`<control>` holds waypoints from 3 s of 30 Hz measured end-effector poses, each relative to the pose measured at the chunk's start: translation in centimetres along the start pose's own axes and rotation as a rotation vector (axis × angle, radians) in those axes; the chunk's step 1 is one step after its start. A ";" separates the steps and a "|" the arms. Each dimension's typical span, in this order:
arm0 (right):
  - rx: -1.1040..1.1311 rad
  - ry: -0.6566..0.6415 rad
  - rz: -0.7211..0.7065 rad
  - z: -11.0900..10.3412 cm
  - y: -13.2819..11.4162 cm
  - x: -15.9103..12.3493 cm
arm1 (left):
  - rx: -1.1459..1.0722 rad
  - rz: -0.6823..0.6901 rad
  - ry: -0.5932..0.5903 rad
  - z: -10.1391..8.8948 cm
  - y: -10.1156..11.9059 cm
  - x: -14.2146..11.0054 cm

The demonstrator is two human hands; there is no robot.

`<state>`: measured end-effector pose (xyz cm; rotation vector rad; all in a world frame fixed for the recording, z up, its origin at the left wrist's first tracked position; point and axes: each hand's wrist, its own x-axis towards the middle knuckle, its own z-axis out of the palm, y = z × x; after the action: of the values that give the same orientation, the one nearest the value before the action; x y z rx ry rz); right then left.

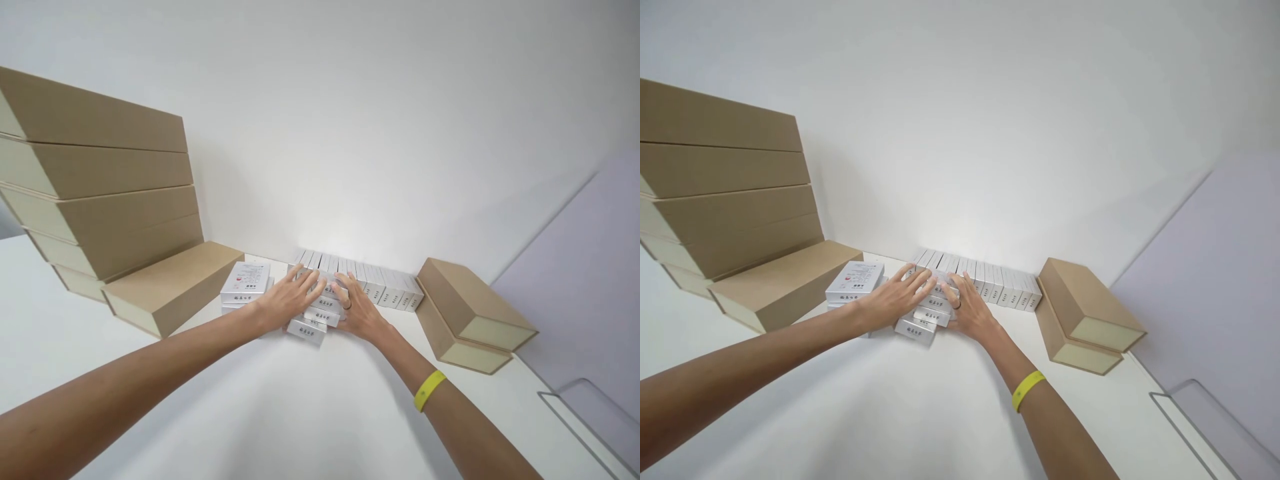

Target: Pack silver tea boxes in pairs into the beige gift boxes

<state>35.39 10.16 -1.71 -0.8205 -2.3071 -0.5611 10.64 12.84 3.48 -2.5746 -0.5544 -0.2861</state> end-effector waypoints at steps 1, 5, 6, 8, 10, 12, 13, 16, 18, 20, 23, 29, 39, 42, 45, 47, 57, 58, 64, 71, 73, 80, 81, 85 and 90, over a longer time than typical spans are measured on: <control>0.019 -0.004 0.002 -0.1 0.0 0.0 | -0.007 -0.016 -0.005 0.2 0.2 0.0; 0.122 -0.044 0.038 -1.2 -0.5 -0.2 | -0.054 -0.055 0.005 0.9 1.3 -0.4; 0.153 -0.062 0.052 -1.7 -0.8 -0.3 | -0.092 -0.048 0.020 1.0 1.5 -0.5; 0.220 -0.102 0.089 -3.1 -1.5 -0.6 | -0.255 -0.008 0.056 0.9 1.8 -1.0; 0.298 -0.137 0.153 -4.6 -2.5 -1.3 | -0.520 0.003 0.065 0.2 2.1 -1.5; 0.391 -0.163 0.266 -6.0 -3.9 -2.3 | -0.808 -0.056 0.013 -0.9 2.5 -2.0; 0.442 -0.169 0.339 -6.6 -4.8 -2.8 | -0.945 -0.103 -0.011 -1.6 2.9 -2.2; 0.601 -0.143 0.569 -7.8 -7.8 -4.1 | -1.285 -0.189 -0.042 -3.1 4.4 -2.9; 0.702 -0.113 0.686 -8.3 -9.7 -4.5 | -1.426 -0.184 -0.112 -3.6 5.5 -3.2; 0.789 -0.101 0.768 -8.7 -11.0 -4.6 | -1.504 -0.180 -0.195 -3.7 6.5 -3.3; 0.876 -0.088 0.849 -9.2 -11.7 -4.5 | -1.549 -0.204 -0.207 -3.5 7.3 -3.5; 0.950 -0.132 0.898 -8.6 -10.7 -4.0 | -1.579 -0.251 -0.165 -2.8 8.2 -4.6; 1.116 -0.162 0.870 -7.2 -8.8 -1.3 | -1.547 -0.391 -0.037 -0.7 8.2 -6.0; 1.147 -0.143 0.878 -6.3 -8.1 -0.8 | -1.545 -0.444 -0.055 -0.8 8.2 -6.5; 1.121 -0.077 0.901 -5.2 -7.8 -0.6 | -1.559 -0.453 -0.028 -0.7 8.1 -7.1; 1.098 -0.046 0.916 -4.6 -8.0 -0.5 | -1.548 -0.451 -0.012 -0.5 8.1 -7.4; 1.066 0.050 1.029 -4.1 -9.7 -0.1 | -1.505 -0.484 -0.111 -1.5 8.2 -7.0; 1.064 0.059 1.044 -4.0 -9.8 -0.2 | -1.493 -0.480 -0.128 -1.7 8.2 -6.8; 1.070 0.100 1.117 -3.6 -10.9 -1.1 | -1.421 -0.442 -0.105 -2.8 9.0 -5.1; 1.150 -0.086 0.872 -6.4 -11.8 -4.1 | -1.353 -0.230 -0.086 -2.6 7.3 -4.9; 1.167 -0.152 0.824 -7.0 -12.3 -4.6 | -1.323 -0.123 -0.097 -2.3 6.5 -4.9; 1.275 -0.169 0.832 -6.0 -14.3 -5.3 | -1.516 -0.016 -0.084 0.1 7.1 -4.9; 1.275 -0.135 0.814 -5.9 -14.5 -5.6 | -1.559 -0.001 -0.045 0.4 7.5 -5.1; 1.180 -0.028 0.704 -5.7 -14.6 -6.6 | -1.597 -0.062 -0.015 0.7 8.9 -5.4; 1.076 -0.121 0.585 -5.0 -13.9 -6.0 | -1.537 0.029 0.016 -0.1 9.9 -4.2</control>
<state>31.72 -5.10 -4.63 -0.8753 -1.8876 0.9279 11.16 3.55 -1.82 -3.9946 -0.2774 -1.0352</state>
